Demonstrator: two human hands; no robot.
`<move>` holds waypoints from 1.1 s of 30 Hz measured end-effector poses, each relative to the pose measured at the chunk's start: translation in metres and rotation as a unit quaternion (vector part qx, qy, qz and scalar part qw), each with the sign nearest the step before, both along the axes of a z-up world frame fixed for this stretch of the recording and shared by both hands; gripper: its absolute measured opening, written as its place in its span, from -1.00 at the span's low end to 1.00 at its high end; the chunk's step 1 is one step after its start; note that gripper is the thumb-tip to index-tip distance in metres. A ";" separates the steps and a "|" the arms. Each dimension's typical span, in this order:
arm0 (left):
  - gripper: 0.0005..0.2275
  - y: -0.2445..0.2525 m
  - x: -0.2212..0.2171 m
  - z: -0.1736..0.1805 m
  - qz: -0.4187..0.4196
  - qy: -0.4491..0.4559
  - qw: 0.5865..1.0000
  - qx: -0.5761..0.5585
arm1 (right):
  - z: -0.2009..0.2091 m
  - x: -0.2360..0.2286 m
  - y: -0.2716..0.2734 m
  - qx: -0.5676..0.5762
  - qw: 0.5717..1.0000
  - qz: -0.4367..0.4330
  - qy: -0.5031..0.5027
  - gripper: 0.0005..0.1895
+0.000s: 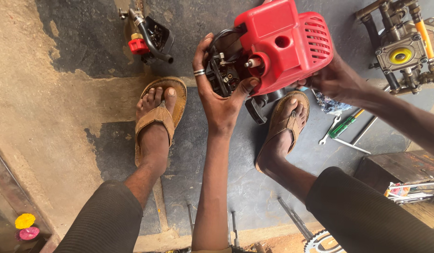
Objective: The person assembles a small engine by attaching a red plastic cover to the engine block and securing it with screws. They use a screwdriver to tighten the screws and ensure the cover is firmly attached.
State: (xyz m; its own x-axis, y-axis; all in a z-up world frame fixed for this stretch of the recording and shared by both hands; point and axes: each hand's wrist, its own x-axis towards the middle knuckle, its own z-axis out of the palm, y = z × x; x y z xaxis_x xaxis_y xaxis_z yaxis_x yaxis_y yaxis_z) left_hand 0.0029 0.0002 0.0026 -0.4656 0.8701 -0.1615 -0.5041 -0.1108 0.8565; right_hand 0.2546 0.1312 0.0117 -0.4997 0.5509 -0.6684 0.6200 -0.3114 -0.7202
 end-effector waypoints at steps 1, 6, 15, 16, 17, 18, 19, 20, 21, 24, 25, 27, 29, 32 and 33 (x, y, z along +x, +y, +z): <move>-0.16 0.001 0.000 0.000 0.001 -0.018 1.000 0.000 | -0.002 0.001 -0.003 -0.035 0.998 -0.036 0.036 -0.23; -0.16 0.000 -0.002 0.000 0.001 0.016 1.000 -0.004 | -0.002 0.006 -0.020 -0.113 0.971 -0.179 0.114 -0.24; -0.16 -0.001 0.000 -0.001 0.004 0.029 1.000 -0.001 | 0.001 -0.004 -0.026 -0.098 0.964 -0.234 0.081 -0.16; -0.16 -0.002 0.000 -0.001 0.003 0.027 1.000 0.001 | 0.003 -0.007 -0.027 -0.098 0.962 -0.242 0.078 -0.14; -0.16 -0.001 0.001 -0.002 0.002 0.024 1.000 0.005 | 0.004 -0.010 -0.027 -0.096 0.961 -0.249 0.074 -0.13; -0.15 -0.002 0.002 -0.002 0.001 0.013 1.000 0.007 | 0.006 -0.012 -0.027 -0.094 0.959 -0.256 0.071 -0.10; -0.14 -0.003 0.002 -0.002 0.002 0.016 1.000 0.006 | 0.008 -0.014 -0.028 -0.097 0.959 -0.257 0.074 -0.13; -0.14 -0.004 0.001 -0.002 0.002 0.019 1.000 0.005 | 0.010 -0.014 -0.028 -0.099 0.958 -0.258 0.077 -0.16; -0.15 -0.004 0.003 -0.002 0.006 0.033 0.999 0.001 | 0.011 -0.014 -0.029 -0.102 0.957 -0.259 0.079 -0.19; -0.15 -0.004 0.003 0.004 0.003 0.028 1.000 -0.005 | 0.010 -0.014 -0.031 -0.075 0.963 -0.243 0.089 -0.25; -0.13 -0.003 0.001 0.007 -0.008 0.011 1.000 -0.007 | 0.010 -0.013 -0.031 -0.071 0.964 -0.243 0.086 -0.25; -0.08 -0.003 -0.005 0.014 -0.036 -0.030 0.999 -0.013 | 0.007 -0.010 -0.032 -0.064 0.965 -0.243 0.080 -0.25; -0.04 -0.003 -0.010 0.019 -0.057 -0.056 0.997 -0.019 | 0.004 -0.006 -0.031 -0.070 0.966 -0.233 0.092 -0.36; -0.07 -0.004 -0.010 0.019 -0.054 -0.034 0.997 -0.034 | -0.001 -0.003 -0.031 -0.075 0.966 -0.227 0.094 -0.40; -0.10 -0.004 -0.006 0.018 -0.041 -0.012 0.998 -0.042 | -0.001 -0.002 -0.030 -0.074 0.967 -0.226 0.091 -0.39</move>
State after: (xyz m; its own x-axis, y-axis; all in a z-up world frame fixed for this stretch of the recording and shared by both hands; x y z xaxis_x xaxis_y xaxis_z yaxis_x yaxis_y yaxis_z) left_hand -0.0034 -0.0034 0.0205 -0.3886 0.8882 -0.2449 -0.5285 0.0028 0.8489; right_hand 0.2530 0.1012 0.0109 -0.3471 0.6451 -0.6808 0.2636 -0.6295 -0.7309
